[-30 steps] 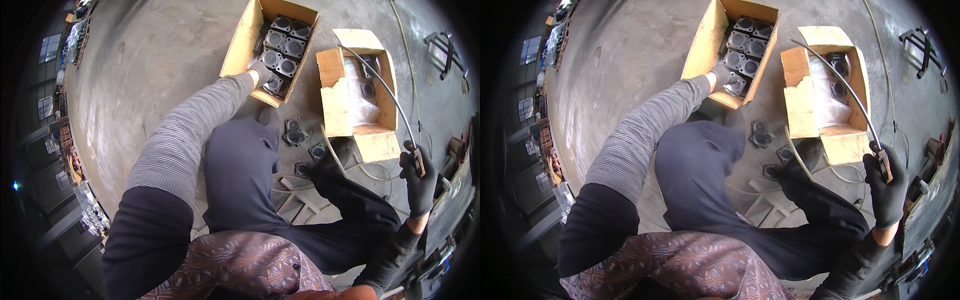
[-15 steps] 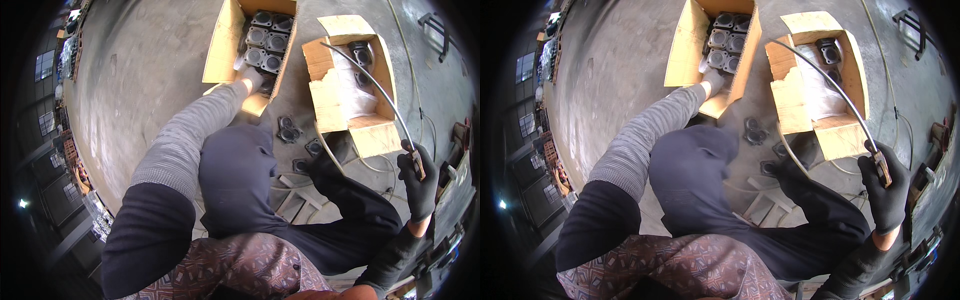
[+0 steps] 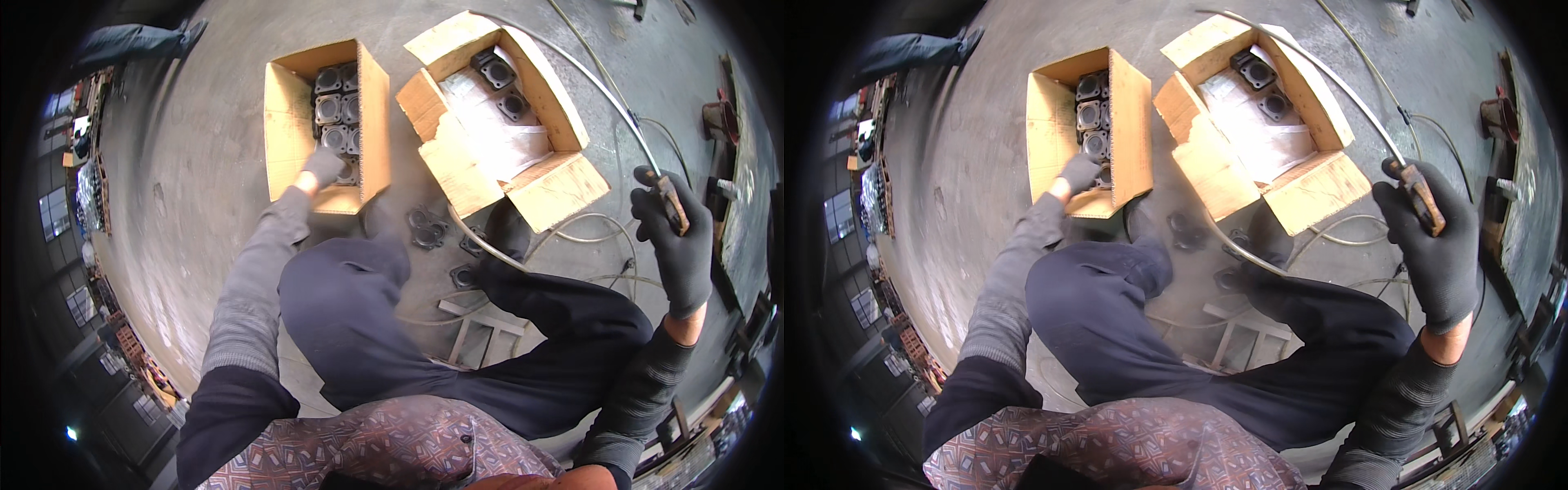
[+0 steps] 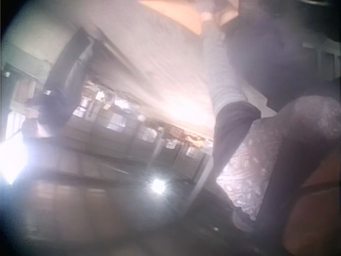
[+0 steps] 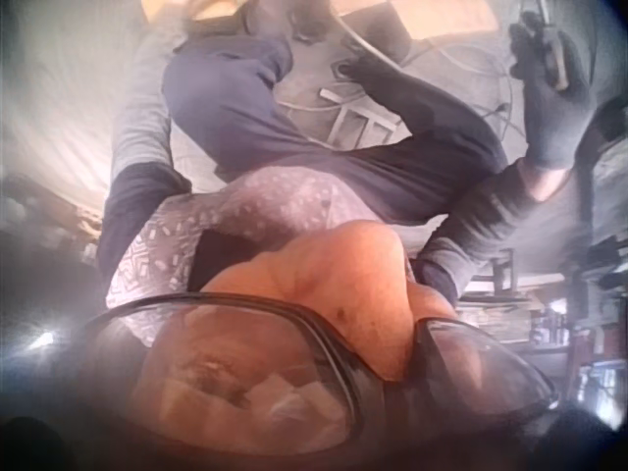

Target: The person sits on the floor and uses a handheld air nozzle to blow air into and around metal parts. They pick up each part from a cardboard box, direct the air stream into its openings, and place it back into the box. The process is repeated for multiple parts.

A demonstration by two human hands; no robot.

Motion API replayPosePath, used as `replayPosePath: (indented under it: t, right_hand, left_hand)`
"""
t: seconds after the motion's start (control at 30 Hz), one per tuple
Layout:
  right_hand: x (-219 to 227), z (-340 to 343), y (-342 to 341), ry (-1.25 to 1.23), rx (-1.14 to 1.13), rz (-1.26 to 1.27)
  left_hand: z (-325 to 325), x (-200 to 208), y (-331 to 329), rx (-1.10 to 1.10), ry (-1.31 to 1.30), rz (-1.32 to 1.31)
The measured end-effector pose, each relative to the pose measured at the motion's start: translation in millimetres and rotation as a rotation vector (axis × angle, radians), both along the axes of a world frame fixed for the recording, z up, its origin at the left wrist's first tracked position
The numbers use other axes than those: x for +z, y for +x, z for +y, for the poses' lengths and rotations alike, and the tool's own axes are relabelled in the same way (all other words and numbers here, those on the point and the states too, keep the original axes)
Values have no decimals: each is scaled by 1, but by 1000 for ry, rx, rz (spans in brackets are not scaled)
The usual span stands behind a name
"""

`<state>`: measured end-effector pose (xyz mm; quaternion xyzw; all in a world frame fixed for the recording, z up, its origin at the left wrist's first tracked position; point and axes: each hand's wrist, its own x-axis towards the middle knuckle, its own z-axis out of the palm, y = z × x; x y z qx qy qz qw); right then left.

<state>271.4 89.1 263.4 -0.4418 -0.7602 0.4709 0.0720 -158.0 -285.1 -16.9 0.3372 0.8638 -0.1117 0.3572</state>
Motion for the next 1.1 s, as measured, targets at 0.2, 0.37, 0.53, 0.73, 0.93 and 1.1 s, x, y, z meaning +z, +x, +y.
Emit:
replayPosePath:
  t: [0.2,0.37,0.53,0.73,0.93,1.1]
  right_hand:
    - [-7,18,13,-14,-78,-65]
    - [-7,23,9,-38,-68,-114]
    - [-10,26,12,-95,-87,-169]
    - [-20,35,16,-127,-114,-160]
    - [-18,40,17,-114,-74,-146]
    - [-19,39,33,-79,-103,-143]
  left_hand:
    - [125,144,25,460,863,-172]
    - [287,37,81,590,589,-847]
    - [377,-103,93,878,492,-660]
    - [412,-173,96,-333,216,302]
    - [420,-217,82,1590,1052,-1082]
    - [382,-153,118,1085,1090,-701]
